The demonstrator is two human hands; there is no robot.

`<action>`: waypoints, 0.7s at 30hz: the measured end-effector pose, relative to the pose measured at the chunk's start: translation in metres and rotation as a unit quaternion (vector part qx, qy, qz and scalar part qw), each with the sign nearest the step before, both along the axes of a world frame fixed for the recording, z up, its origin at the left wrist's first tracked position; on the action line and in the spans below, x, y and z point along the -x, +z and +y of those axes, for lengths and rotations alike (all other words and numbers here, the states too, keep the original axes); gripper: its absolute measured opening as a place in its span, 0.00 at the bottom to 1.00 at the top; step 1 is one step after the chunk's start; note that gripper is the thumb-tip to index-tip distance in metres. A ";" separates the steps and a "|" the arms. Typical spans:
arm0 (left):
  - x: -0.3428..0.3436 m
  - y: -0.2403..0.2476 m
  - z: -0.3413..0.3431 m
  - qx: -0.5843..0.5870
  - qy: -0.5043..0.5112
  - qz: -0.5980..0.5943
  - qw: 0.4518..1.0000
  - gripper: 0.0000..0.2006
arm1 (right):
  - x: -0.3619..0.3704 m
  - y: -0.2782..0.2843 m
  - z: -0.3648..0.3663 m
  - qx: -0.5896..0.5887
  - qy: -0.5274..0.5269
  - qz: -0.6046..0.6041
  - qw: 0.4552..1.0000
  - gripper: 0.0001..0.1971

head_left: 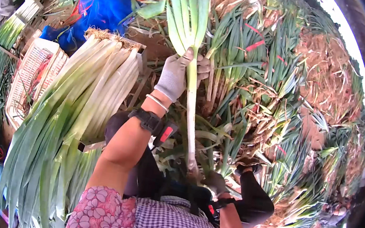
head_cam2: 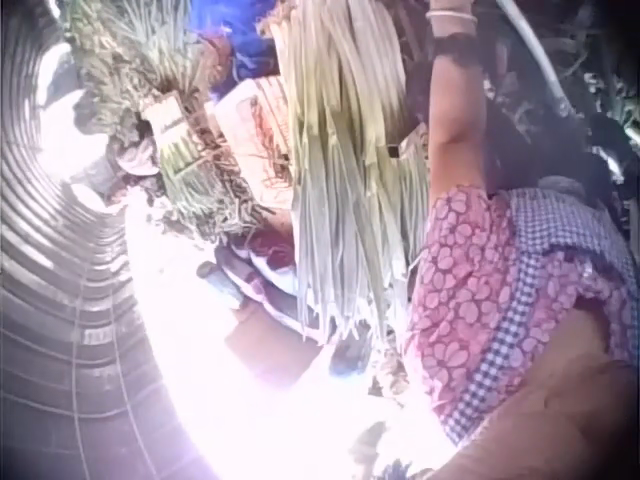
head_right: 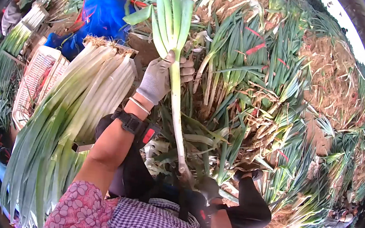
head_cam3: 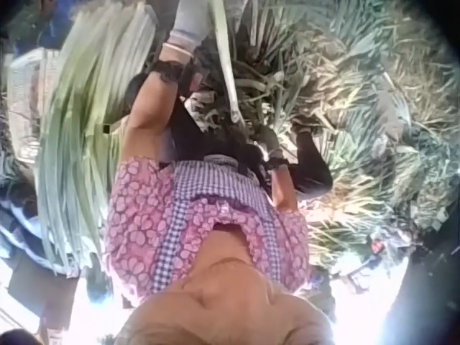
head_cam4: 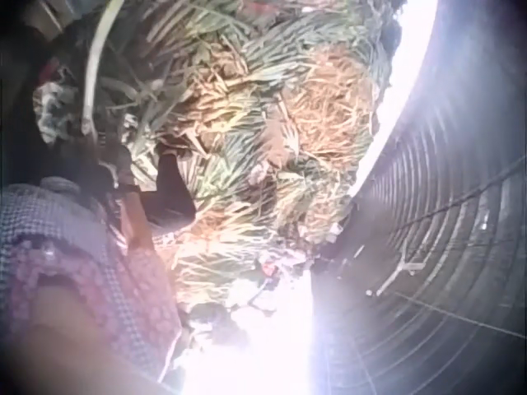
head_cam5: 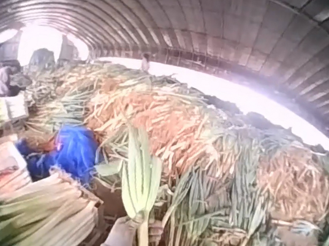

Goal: The person picks up a leek from a pile, peels away the outer layers by hand, and places the cleaned leek onto a stack, repeating the process with several more leeks.

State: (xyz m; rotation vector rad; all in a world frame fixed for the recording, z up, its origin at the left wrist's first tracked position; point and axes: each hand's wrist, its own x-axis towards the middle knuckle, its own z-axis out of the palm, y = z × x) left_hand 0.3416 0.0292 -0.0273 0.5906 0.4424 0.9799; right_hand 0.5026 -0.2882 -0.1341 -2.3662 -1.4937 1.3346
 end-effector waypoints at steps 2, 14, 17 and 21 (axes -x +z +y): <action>-0.001 0.001 -0.001 -0.023 0.002 -0.007 1.000 0.20 | -0.008 0.008 0.023 -0.112 -0.102 -0.028 0.988 0.30; -0.010 -0.010 -0.006 -0.068 -0.113 -0.061 0.989 0.22 | 0.034 0.082 0.187 -0.416 -0.239 0.331 0.812 0.20; -0.008 -0.012 -0.016 -0.042 -0.075 0.037 0.996 0.21 | 0.046 0.100 0.216 -0.548 -0.114 -0.002 0.829 0.20; -0.007 -0.005 -0.018 -0.042 -0.076 0.115 0.990 0.20 | 0.040 0.109 0.227 -0.488 -0.181 0.213 0.827 0.13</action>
